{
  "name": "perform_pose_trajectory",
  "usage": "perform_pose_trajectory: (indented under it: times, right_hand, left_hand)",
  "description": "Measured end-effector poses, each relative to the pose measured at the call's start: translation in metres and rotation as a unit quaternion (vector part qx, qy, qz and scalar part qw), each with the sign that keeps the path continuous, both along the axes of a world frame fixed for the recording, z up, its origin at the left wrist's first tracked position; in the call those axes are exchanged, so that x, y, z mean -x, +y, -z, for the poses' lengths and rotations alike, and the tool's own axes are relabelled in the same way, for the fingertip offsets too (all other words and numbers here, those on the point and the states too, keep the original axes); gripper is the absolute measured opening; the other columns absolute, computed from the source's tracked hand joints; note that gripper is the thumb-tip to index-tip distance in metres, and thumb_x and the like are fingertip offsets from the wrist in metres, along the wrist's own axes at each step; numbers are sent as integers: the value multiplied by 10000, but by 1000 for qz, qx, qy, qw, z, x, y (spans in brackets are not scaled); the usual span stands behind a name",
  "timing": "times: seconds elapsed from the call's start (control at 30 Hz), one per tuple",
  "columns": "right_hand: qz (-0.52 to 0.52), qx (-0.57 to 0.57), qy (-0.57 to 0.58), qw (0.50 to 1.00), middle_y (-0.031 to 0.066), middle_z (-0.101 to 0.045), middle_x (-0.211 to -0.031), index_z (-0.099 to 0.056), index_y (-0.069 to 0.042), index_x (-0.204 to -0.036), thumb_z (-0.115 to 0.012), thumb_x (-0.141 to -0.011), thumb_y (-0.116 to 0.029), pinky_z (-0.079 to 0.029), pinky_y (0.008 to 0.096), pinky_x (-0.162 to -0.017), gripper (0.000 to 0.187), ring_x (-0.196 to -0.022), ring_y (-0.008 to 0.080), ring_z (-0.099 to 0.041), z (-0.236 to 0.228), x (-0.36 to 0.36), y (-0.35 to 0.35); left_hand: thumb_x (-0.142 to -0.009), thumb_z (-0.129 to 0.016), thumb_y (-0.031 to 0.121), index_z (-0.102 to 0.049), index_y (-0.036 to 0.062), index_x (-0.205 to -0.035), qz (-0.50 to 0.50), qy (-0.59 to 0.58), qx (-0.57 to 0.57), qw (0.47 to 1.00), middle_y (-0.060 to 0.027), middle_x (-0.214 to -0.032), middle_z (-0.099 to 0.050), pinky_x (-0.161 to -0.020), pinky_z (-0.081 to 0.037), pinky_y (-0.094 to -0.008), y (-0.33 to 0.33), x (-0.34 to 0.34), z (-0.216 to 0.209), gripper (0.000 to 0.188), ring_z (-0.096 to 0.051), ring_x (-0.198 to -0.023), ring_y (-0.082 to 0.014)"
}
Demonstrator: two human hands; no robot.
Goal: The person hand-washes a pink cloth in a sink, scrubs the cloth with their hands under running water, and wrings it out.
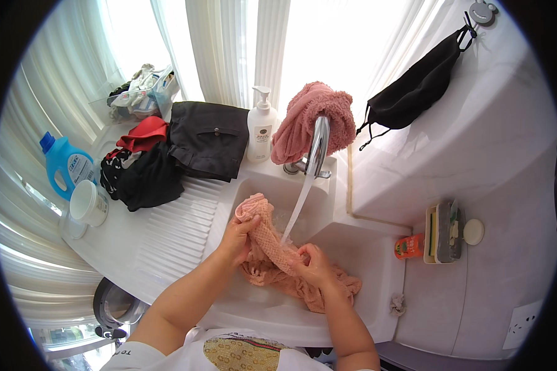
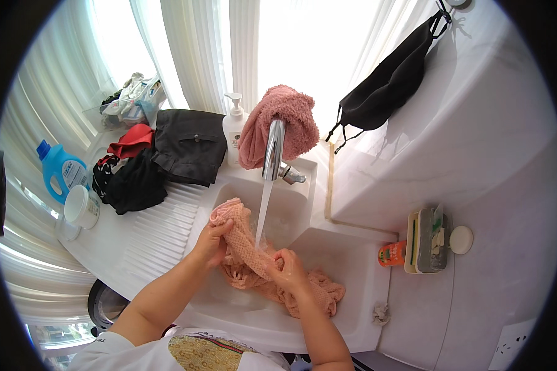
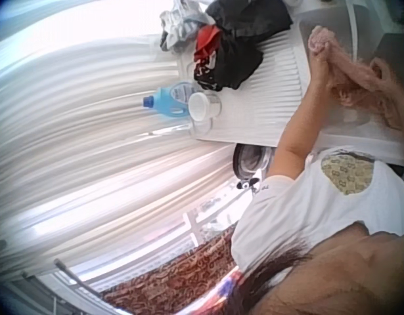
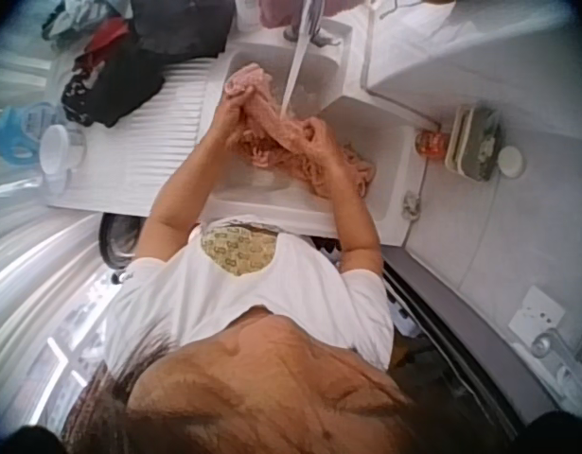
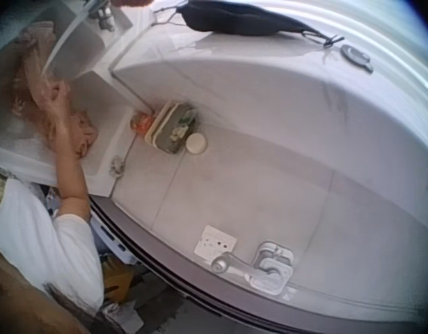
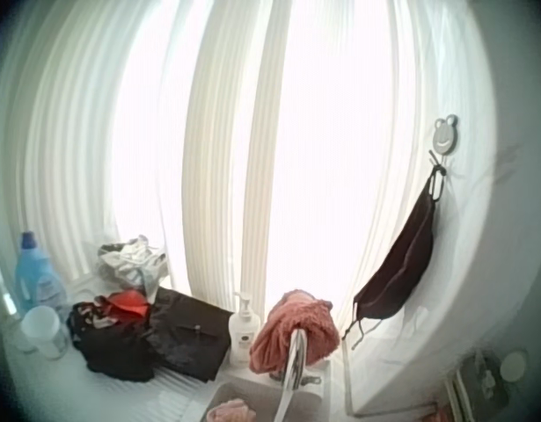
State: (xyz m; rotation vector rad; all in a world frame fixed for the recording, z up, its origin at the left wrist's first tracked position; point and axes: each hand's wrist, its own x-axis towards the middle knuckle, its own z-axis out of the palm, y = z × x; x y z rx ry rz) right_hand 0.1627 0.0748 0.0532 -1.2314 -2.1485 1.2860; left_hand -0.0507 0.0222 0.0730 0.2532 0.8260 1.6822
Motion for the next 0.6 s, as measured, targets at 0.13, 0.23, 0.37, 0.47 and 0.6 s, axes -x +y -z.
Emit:
perform_pose_trajectory:
  times: [0.13, 0.23, 0.37, 0.47, 0.6]
  right_hand:
    - [20, 70, 63, 995, 138, -499, -1259, -419, -42, -1304, -768, -735, -400, -444, 338, -916, 757, -1095, 222, -520, -4, 9, 4]
    - [49, 192, 359, 912, 94, -519, -1209, -284, -62, -1408, -758, -743, -419, -453, 330, -926, 891, -1117, 204, -527, -4, 41, 1]
    - [97, 343, 476, 804, 59, -568, -1080, -407, -72, -1295, -664, -829, -294, -500, 308, -846, 577, -988, 162, -585, 0, 53, 1]
    - [163, 320, 425, 831, 51, -580, -1009, -469, -70, -1200, -578, -869, -194, -520, 313, -799, 369, -923, 157, -599, 19, 58, 4]
    - [187, 439, 441, 760, 56, -572, -1027, -485, -54, -1186, -531, -914, -186, -532, 330, -780, 307, -929, 167, -596, 23, 67, 2]
  left_hand:
    - [-805, -554, -5, -432, 57, -1312, 119, -48, -21, 992, -118, -1264, -524, -1026, -404, -399, 0, 9, -20, 525, -515, -1166, -250]
    - [-761, -538, -21, -500, 59, -1240, 203, -12, -28, 979, -125, -1139, -578, -937, -465, -358, 2, -9, -15, 486, -589, -1009, -258]
    - [-705, -671, 102, -561, 88, -1192, 201, 524, 50, 826, -137, -1304, -423, -851, -468, -341, 1, -31, -8, 499, -499, -1091, -246]
    - [-737, -684, 143, -544, 67, -1209, 185, 586, 96, 783, -129, -1375, -323, -850, -475, -347, -1, -25, 1, 498, -434, -1171, -247]
    - [-804, -636, 188, -500, 41, -1248, 29, 118, 63, 991, -126, -1285, -444, -981, -424, -371, -10, -26, 22, 487, -467, -1193, -265]
